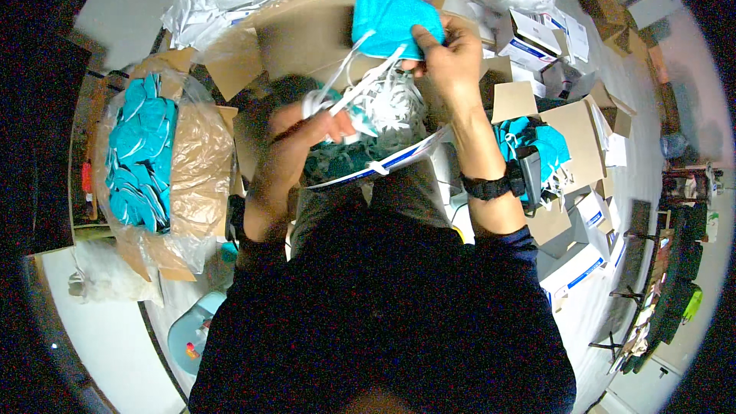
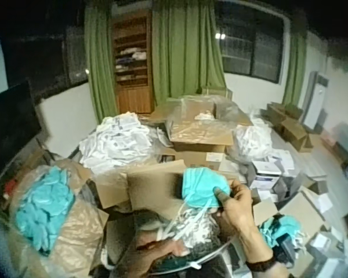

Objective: The person is packing stacks of green face masks into cardboard boxes.

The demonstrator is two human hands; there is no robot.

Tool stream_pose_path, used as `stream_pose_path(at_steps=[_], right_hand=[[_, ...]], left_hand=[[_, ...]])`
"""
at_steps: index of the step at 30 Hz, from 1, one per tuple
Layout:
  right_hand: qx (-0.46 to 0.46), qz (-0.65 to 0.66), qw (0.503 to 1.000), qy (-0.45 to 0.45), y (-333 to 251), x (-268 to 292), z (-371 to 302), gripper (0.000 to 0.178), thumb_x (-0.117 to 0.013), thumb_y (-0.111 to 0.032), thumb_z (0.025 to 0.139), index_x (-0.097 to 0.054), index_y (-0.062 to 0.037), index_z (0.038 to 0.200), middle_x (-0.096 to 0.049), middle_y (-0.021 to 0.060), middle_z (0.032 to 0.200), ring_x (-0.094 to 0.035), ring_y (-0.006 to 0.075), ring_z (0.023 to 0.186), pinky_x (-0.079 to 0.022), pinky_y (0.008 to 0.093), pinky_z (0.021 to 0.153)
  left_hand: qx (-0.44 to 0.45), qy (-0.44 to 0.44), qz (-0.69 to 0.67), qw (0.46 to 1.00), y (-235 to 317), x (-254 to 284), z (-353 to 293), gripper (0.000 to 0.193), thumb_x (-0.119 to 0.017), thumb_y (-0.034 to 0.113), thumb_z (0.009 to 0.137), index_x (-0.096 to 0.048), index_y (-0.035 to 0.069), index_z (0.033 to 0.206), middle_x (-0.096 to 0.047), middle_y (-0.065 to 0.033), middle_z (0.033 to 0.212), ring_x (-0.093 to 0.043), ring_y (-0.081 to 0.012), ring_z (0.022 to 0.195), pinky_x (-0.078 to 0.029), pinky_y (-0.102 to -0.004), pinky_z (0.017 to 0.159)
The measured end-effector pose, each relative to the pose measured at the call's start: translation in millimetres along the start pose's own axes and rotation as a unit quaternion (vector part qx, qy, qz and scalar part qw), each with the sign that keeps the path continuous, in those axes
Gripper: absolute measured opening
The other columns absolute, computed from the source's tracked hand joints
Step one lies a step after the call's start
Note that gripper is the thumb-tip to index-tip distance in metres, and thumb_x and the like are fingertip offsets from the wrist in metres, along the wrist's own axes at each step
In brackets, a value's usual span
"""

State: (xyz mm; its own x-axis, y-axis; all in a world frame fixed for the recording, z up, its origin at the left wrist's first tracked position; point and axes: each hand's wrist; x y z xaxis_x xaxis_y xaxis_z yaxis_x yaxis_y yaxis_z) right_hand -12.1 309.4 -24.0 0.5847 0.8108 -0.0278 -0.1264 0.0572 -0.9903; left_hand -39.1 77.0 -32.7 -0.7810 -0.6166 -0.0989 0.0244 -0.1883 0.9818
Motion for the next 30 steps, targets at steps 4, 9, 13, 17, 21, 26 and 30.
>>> stream_pose_path(at_steps=[4,9,13,17,21,26,30], right_hand=[[0.010,-0.078,0.997,0.009,25,15,9,0.015,-0.066,-0.008,0.087,-0.058,0.0001,0.097,-0.064,0.0062,0.068,-0.060,0.0116,0.051,-0.041,0.0212,0.042],[0.267,-0.489,0.831,0.006,25,10,-13,0.032,-0.068,-0.002,0.080,-0.057,0.0007,0.110,-0.065,0.0068,0.095,-0.062,0.0180,0.071,-0.049,0.0278,0.066],[0.135,-0.233,0.946,-0.182,3,-3,-35,0.051,-0.054,0.012,0.074,-0.055,-0.0018,0.123,-0.062,0.0072,0.115,-0.059,0.0147,0.072,-0.049,0.0258,0.070],[-0.041,0.033,0.920,-0.388,-10,-18,-54,0.056,-0.048,0.019,0.072,-0.054,-0.0027,0.124,-0.063,0.0089,0.110,-0.062,0.0128,0.075,-0.051,0.0256,0.071],[0.019,-0.004,0.934,-0.357,7,-20,-57,0.032,-0.063,0.006,0.083,-0.060,-0.0001,0.114,-0.067,0.0053,0.094,-0.062,0.0105,0.084,-0.050,0.0242,0.076],[0.010,-0.079,0.940,-0.331,5,-16,-56,0.017,-0.066,0.000,0.084,-0.067,0.0003,0.102,-0.066,0.0041,0.088,-0.060,0.0089,0.081,-0.047,0.0240,0.070],[0.082,-0.160,0.935,-0.306,-2,-7,-55,0.017,-0.069,0.000,0.082,-0.068,-0.0016,0.099,-0.064,0.0018,0.084,-0.055,0.0077,0.074,-0.043,0.0229,0.063]], left_hand=[[-0.013,0.023,0.006,1.000,13,21,-25,0.018,-0.051,0.015,0.089,-0.060,0.002,0.082,-0.064,-0.0103,0.080,-0.058,-0.0188,0.073,-0.044,-0.0284,0.068],[0.039,0.053,0.079,0.995,4,21,-16,0.046,-0.043,0.038,0.098,-0.064,0.001,0.079,-0.047,-0.0005,0.056,-0.033,-0.0058,0.046,-0.025,-0.0219,0.046],[0.155,0.014,-0.039,0.987,-8,15,-5,0.061,-0.031,0.049,0.099,-0.064,0.002,0.079,-0.041,0.0015,0.050,-0.030,-0.0051,0.043,-0.023,-0.0213,0.043],[0.161,0.027,-0.087,0.983,-13,9,-1,0.058,-0.036,0.050,0.099,-0.064,0.002,0.080,-0.046,0.0016,0.056,-0.035,-0.0047,0.046,-0.024,-0.0200,0.043],[0.155,0.030,-0.053,0.986,-4,3,-1,0.047,-0.042,0.042,0.099,-0.062,0.003,0.082,-0.053,-0.0001,0.063,-0.038,-0.0042,0.047,-0.024,-0.0193,0.041],[0.150,-0.001,-0.031,0.988,-3,1,-5,0.035,-0.043,0.034,0.100,-0.059,0.005,0.089,-0.056,-0.0001,0.069,-0.036,-0.0033,0.046,-0.025,-0.0189,0.041],[0.158,0.007,-0.047,0.986,-6,-3,-5,0.030,-0.045,0.033,0.099,-0.058,0.005,0.096,-0.057,-0.0003,0.072,-0.038,-0.0026,0.047,-0.026,-0.0182,0.041]])
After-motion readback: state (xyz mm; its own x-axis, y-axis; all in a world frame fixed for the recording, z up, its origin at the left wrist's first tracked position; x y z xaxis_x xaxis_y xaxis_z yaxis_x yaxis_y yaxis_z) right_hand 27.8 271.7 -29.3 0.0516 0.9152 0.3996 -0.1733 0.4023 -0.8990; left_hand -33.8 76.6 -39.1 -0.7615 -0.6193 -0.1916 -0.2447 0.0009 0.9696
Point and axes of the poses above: each hand's wrist, its own z-axis towards the middle knuckle, its own x-axis out of the back of the hand, y = z × x
